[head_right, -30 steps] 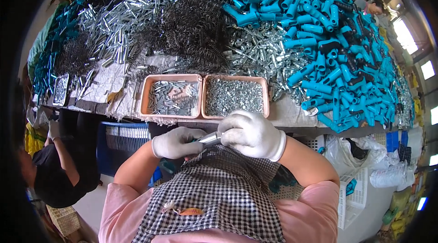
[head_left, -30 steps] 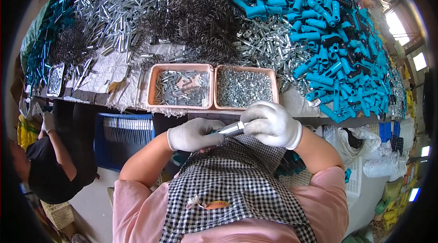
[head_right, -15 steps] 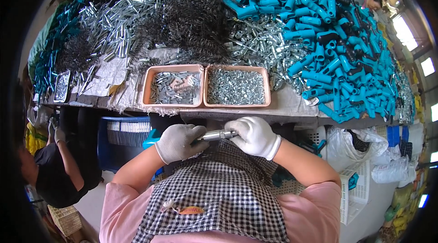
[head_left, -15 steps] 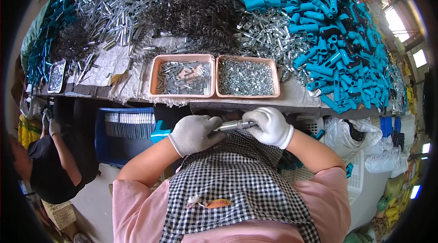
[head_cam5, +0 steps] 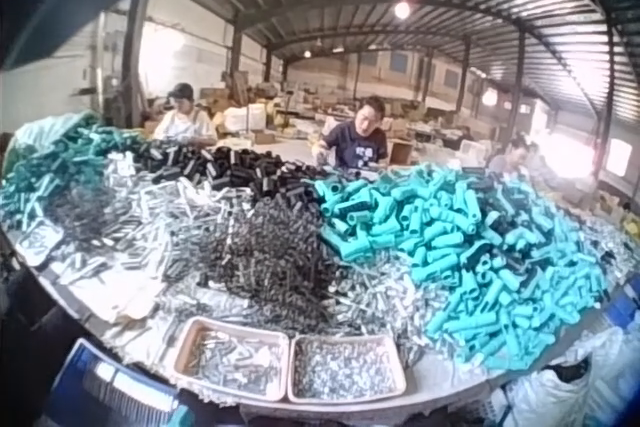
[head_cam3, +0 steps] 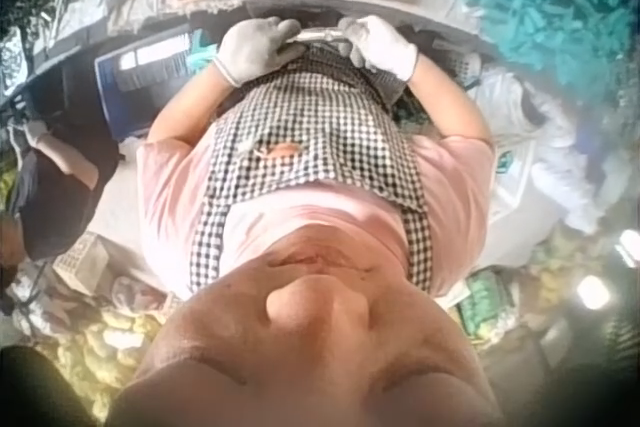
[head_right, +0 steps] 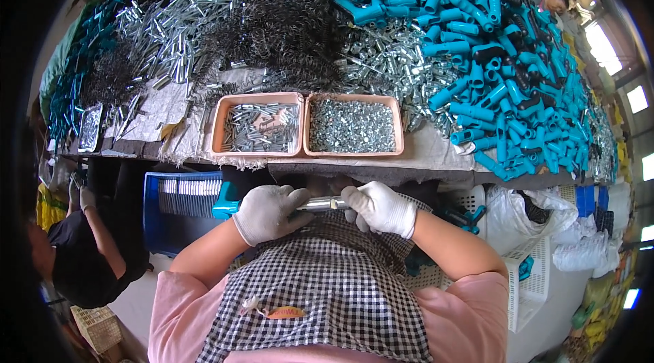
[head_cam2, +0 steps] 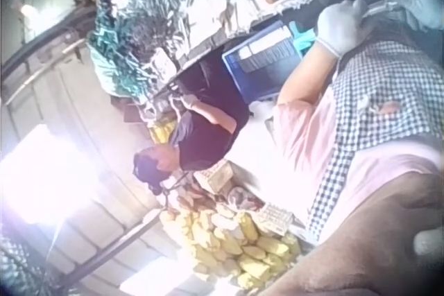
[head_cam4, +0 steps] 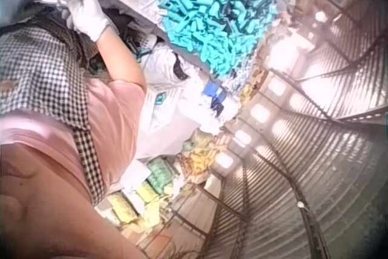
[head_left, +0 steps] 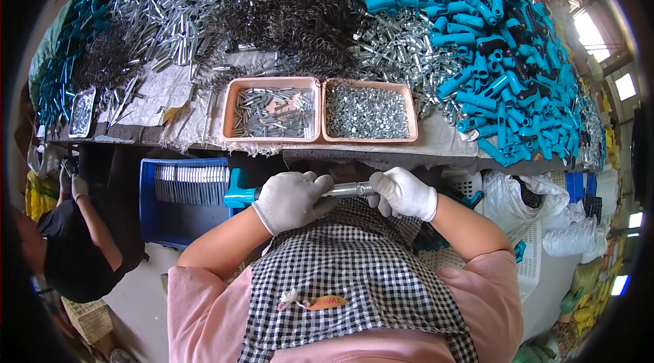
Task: Assembling small metal components into plastic handles at a workbench.
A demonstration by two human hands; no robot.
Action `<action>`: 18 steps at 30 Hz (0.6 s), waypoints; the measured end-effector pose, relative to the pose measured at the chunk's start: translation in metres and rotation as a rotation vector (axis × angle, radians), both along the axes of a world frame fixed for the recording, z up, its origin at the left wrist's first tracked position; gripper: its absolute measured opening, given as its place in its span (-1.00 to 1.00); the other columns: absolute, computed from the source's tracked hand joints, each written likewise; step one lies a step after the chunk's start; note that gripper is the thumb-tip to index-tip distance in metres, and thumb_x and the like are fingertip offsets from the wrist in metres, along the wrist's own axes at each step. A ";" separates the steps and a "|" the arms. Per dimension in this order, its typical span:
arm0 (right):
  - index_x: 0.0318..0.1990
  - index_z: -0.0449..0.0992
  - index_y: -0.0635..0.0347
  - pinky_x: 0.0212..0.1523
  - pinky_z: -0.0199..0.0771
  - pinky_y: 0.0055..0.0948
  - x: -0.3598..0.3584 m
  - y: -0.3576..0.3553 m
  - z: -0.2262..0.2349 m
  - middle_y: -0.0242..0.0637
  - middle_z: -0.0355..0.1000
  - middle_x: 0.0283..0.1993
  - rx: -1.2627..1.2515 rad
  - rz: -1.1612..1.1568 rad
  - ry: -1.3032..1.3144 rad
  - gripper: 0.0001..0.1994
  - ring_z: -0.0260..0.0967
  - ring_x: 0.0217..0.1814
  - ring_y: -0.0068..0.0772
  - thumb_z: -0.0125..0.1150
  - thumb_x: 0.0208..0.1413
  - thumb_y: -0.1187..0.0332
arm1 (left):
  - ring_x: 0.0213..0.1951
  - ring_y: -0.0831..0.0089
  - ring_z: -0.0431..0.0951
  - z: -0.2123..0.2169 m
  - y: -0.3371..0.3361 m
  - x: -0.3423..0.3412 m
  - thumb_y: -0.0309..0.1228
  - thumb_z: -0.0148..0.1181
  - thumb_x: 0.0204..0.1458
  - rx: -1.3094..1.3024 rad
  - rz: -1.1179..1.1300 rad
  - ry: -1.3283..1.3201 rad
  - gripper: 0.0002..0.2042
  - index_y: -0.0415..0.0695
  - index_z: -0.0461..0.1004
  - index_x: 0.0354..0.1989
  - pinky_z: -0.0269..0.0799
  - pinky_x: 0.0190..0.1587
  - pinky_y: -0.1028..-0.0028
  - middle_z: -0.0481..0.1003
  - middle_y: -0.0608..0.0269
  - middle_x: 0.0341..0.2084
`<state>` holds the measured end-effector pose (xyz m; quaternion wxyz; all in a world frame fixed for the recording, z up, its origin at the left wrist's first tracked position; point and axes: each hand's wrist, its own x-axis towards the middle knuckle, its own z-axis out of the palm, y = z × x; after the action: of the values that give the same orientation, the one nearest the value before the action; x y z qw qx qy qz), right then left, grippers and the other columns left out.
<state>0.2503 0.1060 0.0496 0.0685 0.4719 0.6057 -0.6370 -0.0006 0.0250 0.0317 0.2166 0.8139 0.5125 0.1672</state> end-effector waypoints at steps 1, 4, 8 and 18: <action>-0.31 0.53 0.27 -0.47 0.46 -0.38 0.001 0.000 -0.001 -0.27 0.48 -0.54 0.241 0.104 0.041 -0.38 0.46 -0.55 -0.39 0.25 -0.02 -0.26 | -0.46 0.05 0.57 0.000 0.000 0.000 -0.08 0.20 0.05 -0.003 -0.016 0.021 -0.65 -0.12 0.43 -0.23 0.45 -0.44 0.13 0.51 0.04 -0.53; -0.12 0.48 0.20 -0.31 0.50 -0.20 0.003 0.001 -0.004 -0.17 0.53 -0.34 1.218 0.400 0.205 -0.50 0.51 -0.34 -0.04 0.44 -0.08 0.03 | -0.48 0.06 0.56 0.000 -0.001 0.000 -0.07 0.18 0.06 0.010 -0.004 -0.054 -0.65 -0.12 0.43 -0.22 0.45 -0.46 0.13 0.51 0.05 -0.53; -0.22 0.54 0.16 -0.41 0.51 -0.30 -0.005 -0.002 -0.009 -0.12 0.51 -0.48 0.534 0.157 0.265 -0.59 0.52 -0.47 -0.11 0.34 0.02 -0.01 | -0.51 0.10 0.53 0.001 0.000 0.001 -0.13 0.28 -0.02 0.011 0.008 0.008 -0.65 -0.11 0.49 -0.17 0.43 -0.47 0.19 0.47 0.10 -0.57; -0.22 0.52 0.15 -0.45 0.46 -0.29 -0.006 0.000 -0.010 -0.21 0.48 -0.48 1.160 0.312 0.436 -0.70 0.44 -0.53 -0.14 0.43 -0.13 0.30 | -0.43 0.04 0.58 0.003 0.007 -0.001 -0.06 0.15 0.08 -0.113 -0.077 -0.063 -0.63 -0.16 0.44 -0.23 0.48 -0.41 0.11 0.53 0.00 -0.53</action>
<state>0.2441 0.1058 0.0401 -0.2310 0.1982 0.9137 -0.2694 -0.0014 0.0320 0.0348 0.2844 0.8140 0.4822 0.1551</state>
